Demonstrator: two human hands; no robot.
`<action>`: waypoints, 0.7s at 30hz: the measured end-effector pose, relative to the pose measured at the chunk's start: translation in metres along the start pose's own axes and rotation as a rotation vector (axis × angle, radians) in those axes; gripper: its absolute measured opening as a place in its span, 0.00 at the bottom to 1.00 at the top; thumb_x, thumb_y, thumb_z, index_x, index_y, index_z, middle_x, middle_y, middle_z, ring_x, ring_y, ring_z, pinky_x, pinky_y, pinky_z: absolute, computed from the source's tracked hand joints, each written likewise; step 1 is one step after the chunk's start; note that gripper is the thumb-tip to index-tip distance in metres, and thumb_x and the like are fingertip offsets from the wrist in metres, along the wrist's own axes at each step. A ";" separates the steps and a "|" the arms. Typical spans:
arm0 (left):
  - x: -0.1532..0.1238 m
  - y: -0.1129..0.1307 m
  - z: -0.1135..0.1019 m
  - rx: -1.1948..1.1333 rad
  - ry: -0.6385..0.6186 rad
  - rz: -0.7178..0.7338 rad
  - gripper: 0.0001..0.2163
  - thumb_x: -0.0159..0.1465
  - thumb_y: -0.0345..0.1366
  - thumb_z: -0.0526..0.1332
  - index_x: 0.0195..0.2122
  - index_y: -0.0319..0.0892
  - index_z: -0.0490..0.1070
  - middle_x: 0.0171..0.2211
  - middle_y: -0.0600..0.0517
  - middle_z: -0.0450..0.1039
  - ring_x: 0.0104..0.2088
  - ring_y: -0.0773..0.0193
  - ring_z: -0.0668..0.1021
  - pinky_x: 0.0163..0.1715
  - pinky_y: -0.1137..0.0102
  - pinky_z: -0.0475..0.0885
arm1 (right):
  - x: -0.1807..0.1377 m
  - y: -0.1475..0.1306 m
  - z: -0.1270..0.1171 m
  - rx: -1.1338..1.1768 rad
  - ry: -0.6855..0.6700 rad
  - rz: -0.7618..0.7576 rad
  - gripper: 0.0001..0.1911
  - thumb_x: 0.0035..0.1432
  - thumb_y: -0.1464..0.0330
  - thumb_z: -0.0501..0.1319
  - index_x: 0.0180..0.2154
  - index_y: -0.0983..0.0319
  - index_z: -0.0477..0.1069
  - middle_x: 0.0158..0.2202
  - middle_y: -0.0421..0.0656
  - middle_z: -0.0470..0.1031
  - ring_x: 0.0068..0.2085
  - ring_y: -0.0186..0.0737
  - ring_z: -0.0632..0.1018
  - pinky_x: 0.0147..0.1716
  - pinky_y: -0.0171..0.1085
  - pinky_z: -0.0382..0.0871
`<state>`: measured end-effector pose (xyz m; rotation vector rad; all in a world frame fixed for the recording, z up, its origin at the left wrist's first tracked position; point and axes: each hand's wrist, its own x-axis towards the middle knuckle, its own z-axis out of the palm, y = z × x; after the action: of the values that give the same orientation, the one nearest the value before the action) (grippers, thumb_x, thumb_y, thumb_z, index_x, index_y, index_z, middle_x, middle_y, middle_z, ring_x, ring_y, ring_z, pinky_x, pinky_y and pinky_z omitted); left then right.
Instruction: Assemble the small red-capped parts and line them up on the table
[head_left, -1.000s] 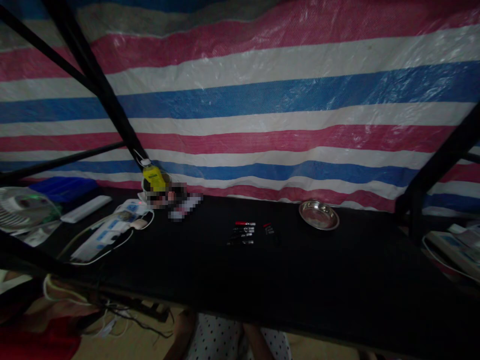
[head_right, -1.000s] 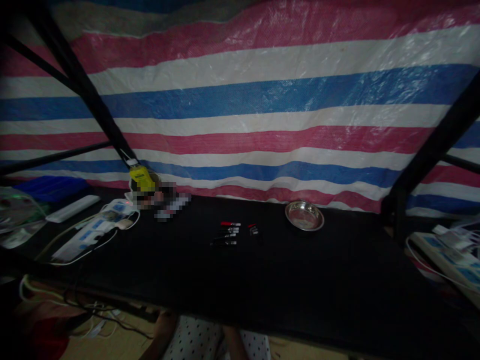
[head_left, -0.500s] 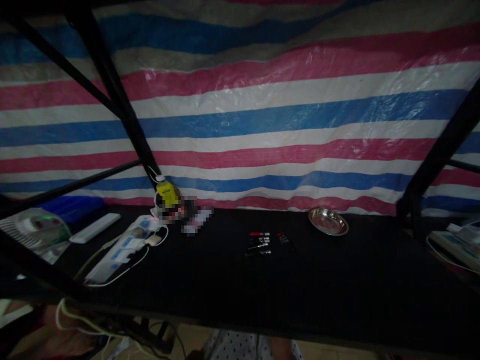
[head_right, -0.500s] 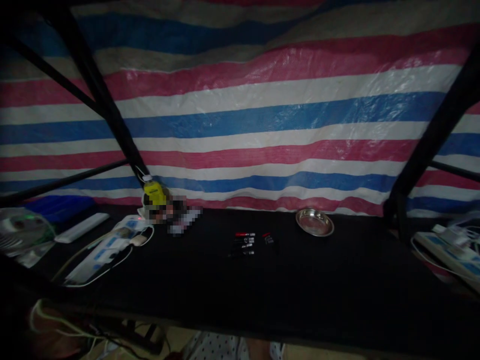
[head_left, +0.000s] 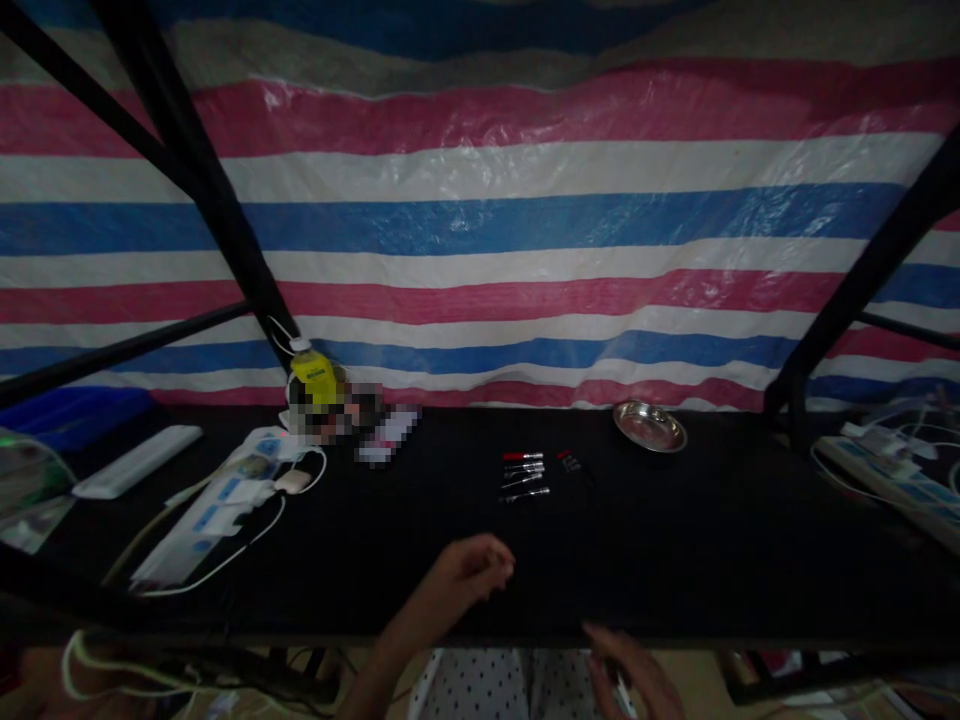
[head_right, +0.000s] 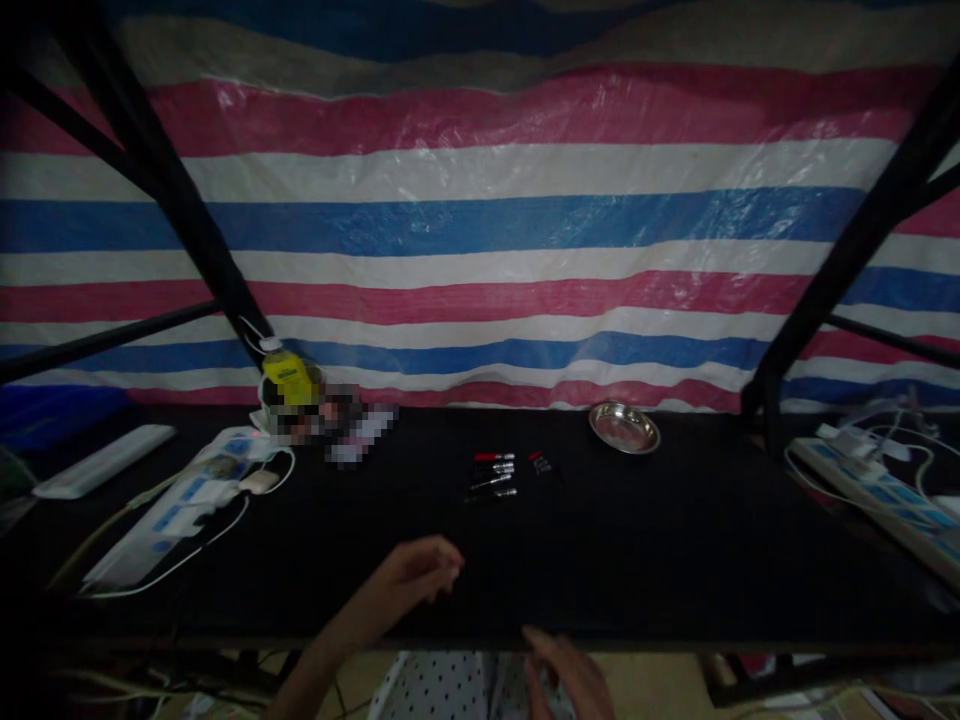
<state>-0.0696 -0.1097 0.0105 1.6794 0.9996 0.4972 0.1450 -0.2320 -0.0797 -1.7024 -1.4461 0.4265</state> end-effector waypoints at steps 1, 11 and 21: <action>0.016 0.012 -0.007 0.084 0.123 0.066 0.14 0.59 0.46 0.57 0.39 0.42 0.72 0.30 0.52 0.71 0.31 0.66 0.72 0.34 0.70 0.68 | 0.019 -0.004 -0.014 0.007 0.087 -0.073 0.18 0.51 0.59 0.56 0.45 0.53 0.73 0.31 0.46 0.74 0.30 0.43 0.75 0.31 0.40 0.71; 0.090 -0.015 0.013 0.712 0.446 0.425 0.23 0.54 0.40 0.66 0.50 0.43 0.65 0.46 0.47 0.62 0.45 0.56 0.68 0.46 0.60 0.65 | 0.156 0.017 -0.040 -0.334 0.015 0.006 0.24 0.56 0.56 0.54 0.51 0.59 0.64 0.43 0.45 0.66 0.38 0.42 0.75 0.31 0.37 0.69; 0.129 -0.006 0.026 0.844 0.348 0.506 0.15 0.60 0.39 0.61 0.47 0.42 0.67 0.47 0.46 0.63 0.49 0.55 0.66 0.47 0.61 0.63 | 0.185 0.019 -0.020 -0.311 0.007 -0.021 0.13 0.59 0.62 0.51 0.40 0.58 0.71 0.39 0.42 0.70 0.35 0.37 0.74 0.30 0.34 0.65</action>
<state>0.0201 -0.0197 -0.0234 2.7043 1.1081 0.7809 0.2225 -0.0672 -0.0353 -1.9262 -1.5869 0.1902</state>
